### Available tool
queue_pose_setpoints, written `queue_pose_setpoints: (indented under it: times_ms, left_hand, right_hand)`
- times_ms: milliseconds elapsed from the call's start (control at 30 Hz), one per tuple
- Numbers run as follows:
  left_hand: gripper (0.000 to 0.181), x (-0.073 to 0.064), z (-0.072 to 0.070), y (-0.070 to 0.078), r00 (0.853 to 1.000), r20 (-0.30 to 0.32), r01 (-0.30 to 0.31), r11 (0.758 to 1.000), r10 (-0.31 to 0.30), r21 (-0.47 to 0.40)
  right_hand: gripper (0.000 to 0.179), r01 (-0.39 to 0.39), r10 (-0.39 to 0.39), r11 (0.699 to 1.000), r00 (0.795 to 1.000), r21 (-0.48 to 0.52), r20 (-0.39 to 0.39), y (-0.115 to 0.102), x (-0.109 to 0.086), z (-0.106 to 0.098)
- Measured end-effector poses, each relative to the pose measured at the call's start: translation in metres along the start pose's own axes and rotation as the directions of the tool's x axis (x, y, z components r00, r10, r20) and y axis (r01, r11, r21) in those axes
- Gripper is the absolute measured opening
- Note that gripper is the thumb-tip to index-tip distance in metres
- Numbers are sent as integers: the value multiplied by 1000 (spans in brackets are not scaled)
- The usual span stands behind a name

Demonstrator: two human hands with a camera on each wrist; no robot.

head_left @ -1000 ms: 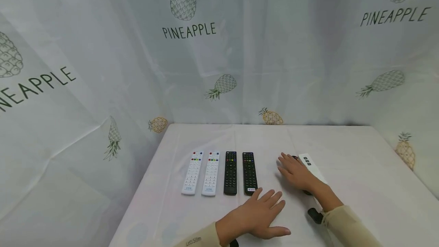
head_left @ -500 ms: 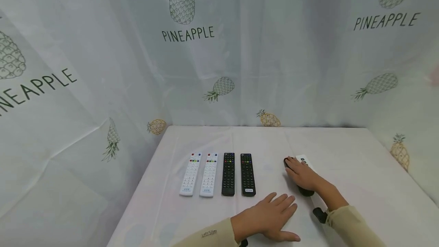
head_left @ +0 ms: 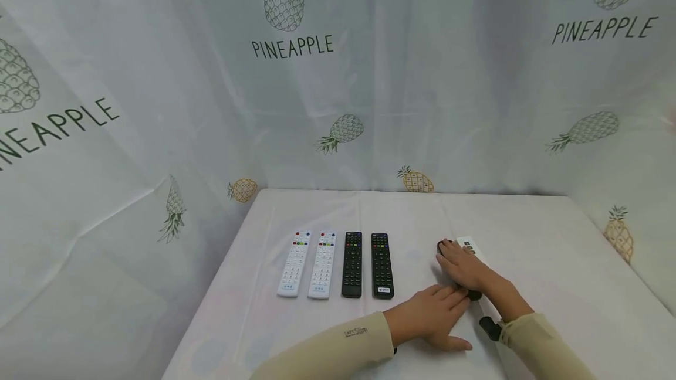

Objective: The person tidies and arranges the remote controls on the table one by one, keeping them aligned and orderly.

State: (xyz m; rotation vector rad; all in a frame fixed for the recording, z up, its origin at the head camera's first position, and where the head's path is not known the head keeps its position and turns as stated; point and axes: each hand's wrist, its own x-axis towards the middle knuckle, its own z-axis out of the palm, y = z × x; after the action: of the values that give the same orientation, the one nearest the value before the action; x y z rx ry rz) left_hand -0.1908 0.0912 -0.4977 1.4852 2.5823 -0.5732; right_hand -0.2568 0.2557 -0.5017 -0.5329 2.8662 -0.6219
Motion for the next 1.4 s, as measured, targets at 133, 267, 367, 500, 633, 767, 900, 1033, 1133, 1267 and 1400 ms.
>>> queue_pose_setpoints:
  times_ms: [133, 267, 367, 500, 633, 767, 900, 1033, 1133, 1267, 1400]
  left_hand:
    - [87, 3, 1, 0, 999, 37, 14, 1000, -13, -15]
    - [89, 4, 0, 1, 999, 31, 22, 1000, -21, -14]
    - [89, 4, 0, 3, 1000, 13, 27, 1000, -27, 0]
    - [88, 5, 0, 4, 1000, 9, 29, 1000, -29, -4]
    - [89, 6, 1, 5, 1000, 6, 27, 1000, -27, 9]
    - [89, 5, 2, 4, 1000, 0, 27, 1000, -27, 5]
    - [93, 3, 1, 3, 1000, 10, 28, 999, -27, -27]
    - [96, 1, 1, 3, 999, 20, 30, 998, -29, -54]
    - [96, 0, 1, 2, 999, 23, 28, 997, -27, -70]
    - [97, -2, 1, -1, 999, 28, 27, 996, -25, -84]
    - [97, -6, -2, -3, 999, 49, 25, 994, -20, -104]
  right_hand:
    - [65, 14, -14, 1000, 1000, 13, 8, -2, 1, 3]
    - [66, 19, -20, 999, 1000, 33, 24, -4, 0, 3]
    - [68, 4, -8, 998, 998, 61, 63, -5, 1, 4]
    - [70, -10, 1, 995, 996, 94, 93, -8, 1, 6]
    - [70, 4, -11, 996, 997, 89, 80, -12, 0, 9]
    - [69, 25, -29, 997, 998, 71, 60, -14, 1, 12]
    - [64, 28, -29, 998, 999, 54, 21, -13, 1, 16]
    - [60, 44, -43, 999, 999, 21, -28, -11, 1, 19]
    - [59, 55, -55, 998, 997, -3, -56, -10, 1, 19]
    - [58, 61, -59, 998, 996, 29, -63, -11, 1, 19]
    - [57, 57, -54, 996, 998, 65, -41, -12, 3, 20]
